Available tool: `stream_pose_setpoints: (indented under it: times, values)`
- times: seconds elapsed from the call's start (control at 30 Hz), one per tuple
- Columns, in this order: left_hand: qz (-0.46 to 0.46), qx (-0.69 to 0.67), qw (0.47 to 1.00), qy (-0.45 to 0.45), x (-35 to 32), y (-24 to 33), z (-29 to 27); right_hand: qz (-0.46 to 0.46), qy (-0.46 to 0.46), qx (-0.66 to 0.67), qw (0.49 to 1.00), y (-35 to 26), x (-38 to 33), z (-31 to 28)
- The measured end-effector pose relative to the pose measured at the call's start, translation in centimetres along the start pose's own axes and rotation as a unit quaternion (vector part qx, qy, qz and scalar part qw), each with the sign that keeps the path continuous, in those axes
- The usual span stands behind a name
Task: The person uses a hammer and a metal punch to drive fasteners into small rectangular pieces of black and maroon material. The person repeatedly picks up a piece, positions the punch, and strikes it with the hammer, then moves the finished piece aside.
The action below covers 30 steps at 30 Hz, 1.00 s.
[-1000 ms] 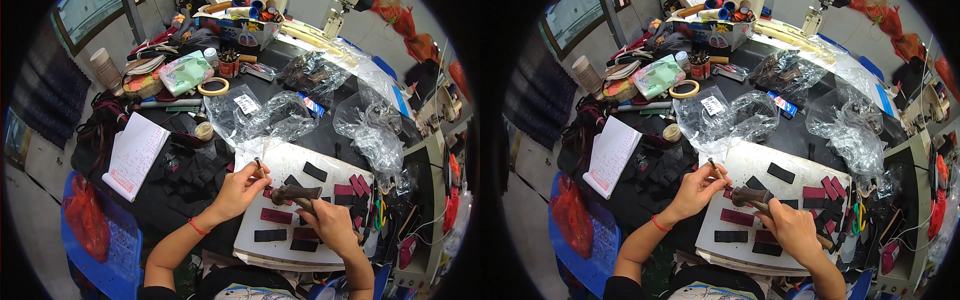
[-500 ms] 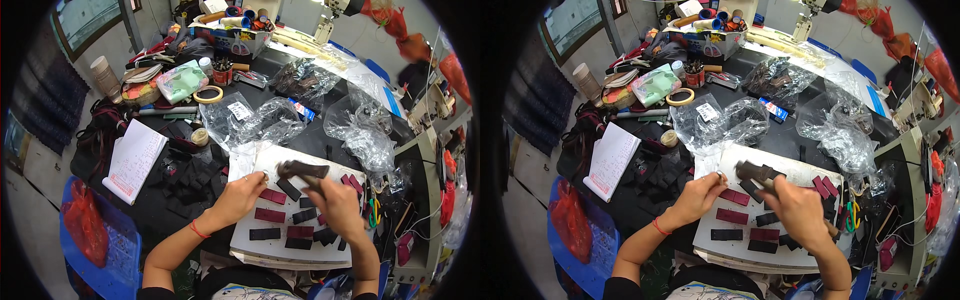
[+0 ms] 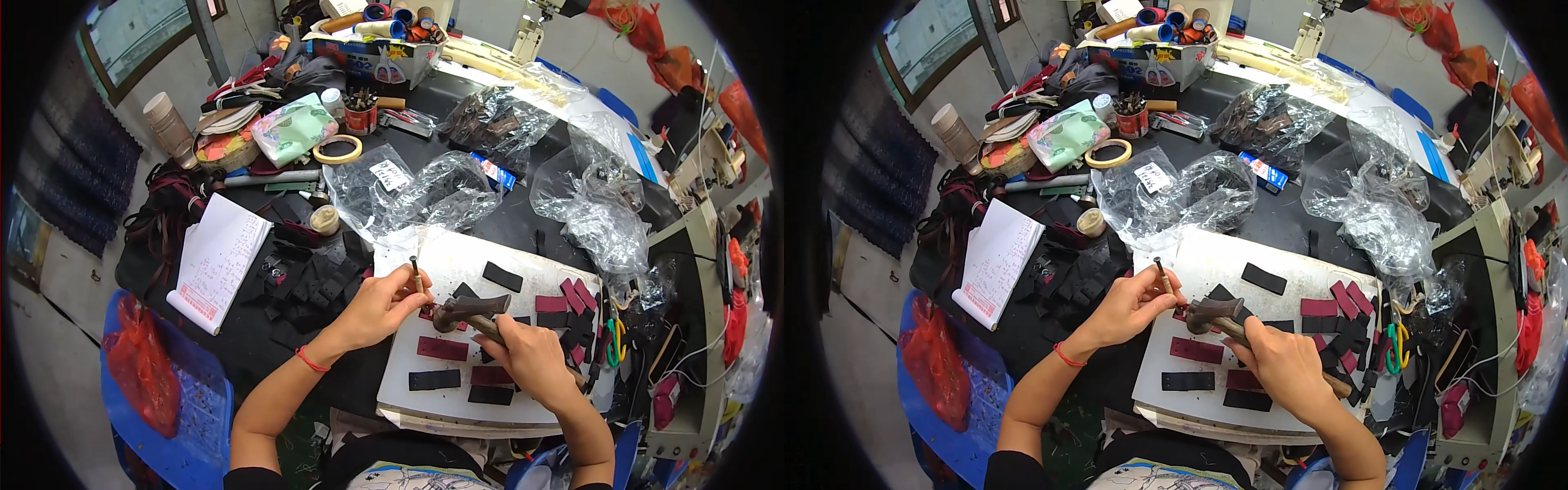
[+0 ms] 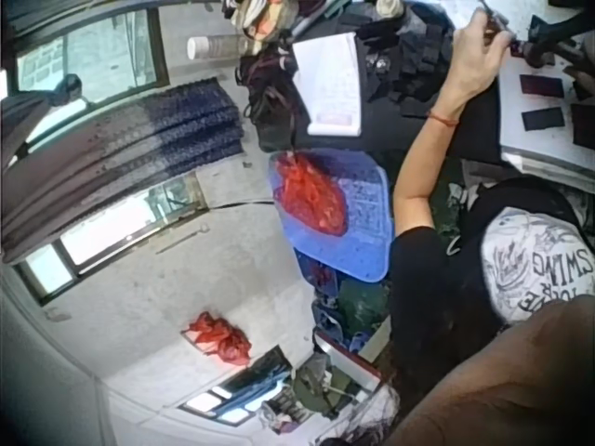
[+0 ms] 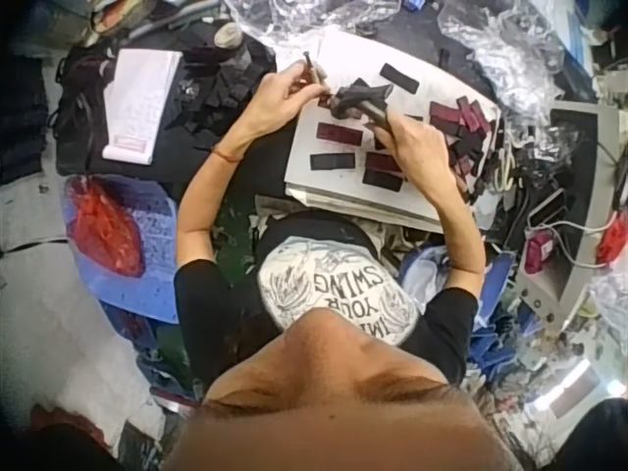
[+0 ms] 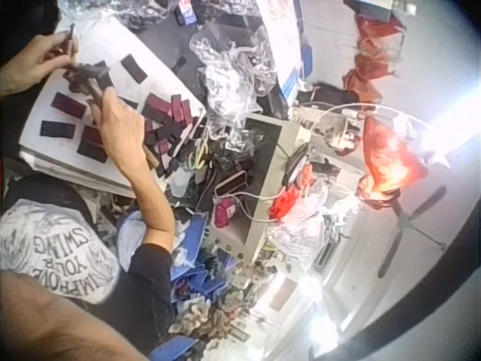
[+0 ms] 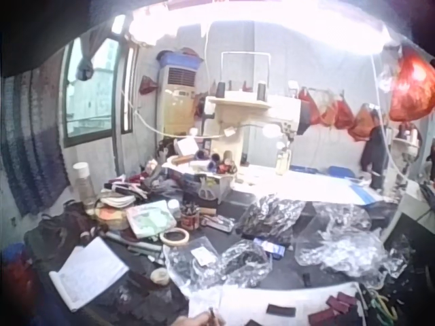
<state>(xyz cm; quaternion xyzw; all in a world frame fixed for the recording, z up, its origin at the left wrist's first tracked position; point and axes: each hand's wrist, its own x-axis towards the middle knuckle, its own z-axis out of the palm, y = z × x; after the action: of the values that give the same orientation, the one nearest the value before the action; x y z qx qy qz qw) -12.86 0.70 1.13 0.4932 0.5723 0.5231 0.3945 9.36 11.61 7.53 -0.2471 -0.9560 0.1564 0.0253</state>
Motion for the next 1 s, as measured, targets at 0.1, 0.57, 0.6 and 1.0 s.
stream_pose_setpoints:
  times: [0.1, 0.57, 0.6, 1.0]
  values:
    - [0.03, 0.01, 0.999, -0.002, -0.2, -0.3, -0.1, -0.015, 0.017, 0.001, 1.0, 0.2, -0.2, 0.2]
    - [0.139, 0.261, 0.955, 0.042, -0.2, 0.9, 1.8, -0.051, 0.099, 0.02, 0.994, -0.5, 0.9, -4.6]
    - [0.11, 0.223, 0.966, 0.067, 0.2, 1.2, 1.8, -0.051, 0.149, 0.015, 0.987, -0.1, 0.4, -4.9]
    - [0.071, 0.333, 0.939, -0.05, 5.5, 0.5, 4.8, 0.189, 0.174, 0.18, 0.95, 4.1, -8.8, -2.8]
